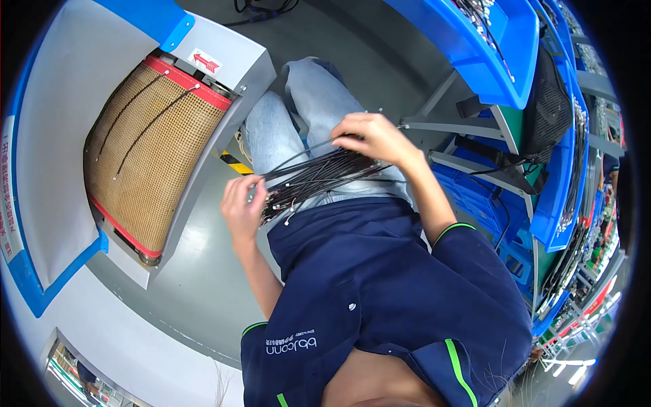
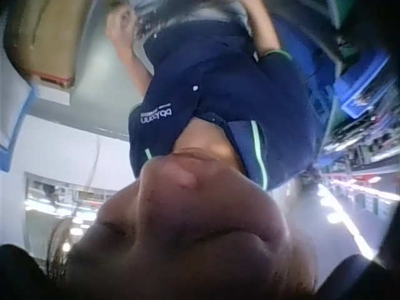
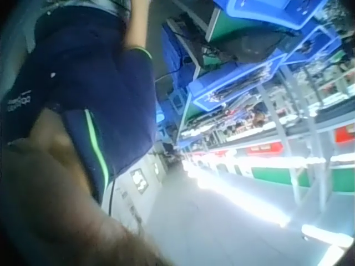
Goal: The person applies heat-shrink tubes onto electrical wires using a thermal machine, shrinking the tubes into place.
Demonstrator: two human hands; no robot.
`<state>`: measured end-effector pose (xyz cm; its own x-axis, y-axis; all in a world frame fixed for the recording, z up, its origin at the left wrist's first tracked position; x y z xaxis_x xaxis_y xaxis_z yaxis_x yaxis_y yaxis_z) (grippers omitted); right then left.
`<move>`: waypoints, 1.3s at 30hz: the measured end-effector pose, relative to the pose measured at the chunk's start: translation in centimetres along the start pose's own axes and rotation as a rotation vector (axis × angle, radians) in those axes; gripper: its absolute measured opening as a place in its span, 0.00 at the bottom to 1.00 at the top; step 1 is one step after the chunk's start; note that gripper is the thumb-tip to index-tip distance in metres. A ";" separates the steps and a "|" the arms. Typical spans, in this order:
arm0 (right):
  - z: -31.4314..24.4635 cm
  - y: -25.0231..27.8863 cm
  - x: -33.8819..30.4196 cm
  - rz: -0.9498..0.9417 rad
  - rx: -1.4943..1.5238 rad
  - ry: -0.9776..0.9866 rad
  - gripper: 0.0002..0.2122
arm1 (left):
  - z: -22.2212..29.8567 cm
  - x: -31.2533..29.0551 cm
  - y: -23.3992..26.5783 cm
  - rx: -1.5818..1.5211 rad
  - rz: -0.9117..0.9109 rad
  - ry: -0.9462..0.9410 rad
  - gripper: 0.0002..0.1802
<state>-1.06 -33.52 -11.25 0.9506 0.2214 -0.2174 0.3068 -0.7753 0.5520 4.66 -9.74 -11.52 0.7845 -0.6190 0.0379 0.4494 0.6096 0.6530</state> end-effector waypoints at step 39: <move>2.3 2.4 -3.8 0.119 0.147 -0.066 0.05 | -4.5 -4.0 3.7 0.063 0.084 0.151 0.08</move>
<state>-4.00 -37.58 -10.89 0.9733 0.0870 -0.2125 0.1773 -0.8731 0.4543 5.09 -2.82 -12.63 0.8754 -0.4830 -0.0162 0.3554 0.6207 0.6989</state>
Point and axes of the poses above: each hand's wrist, its own x-axis towards the middle knuckle, its own y-axis out of the back of the hand, z = x × y, the point moved 8 cm from there along x, towards the middle knuckle, and after that the axes turned 11 degrees about -z, right-handed, at the moved point
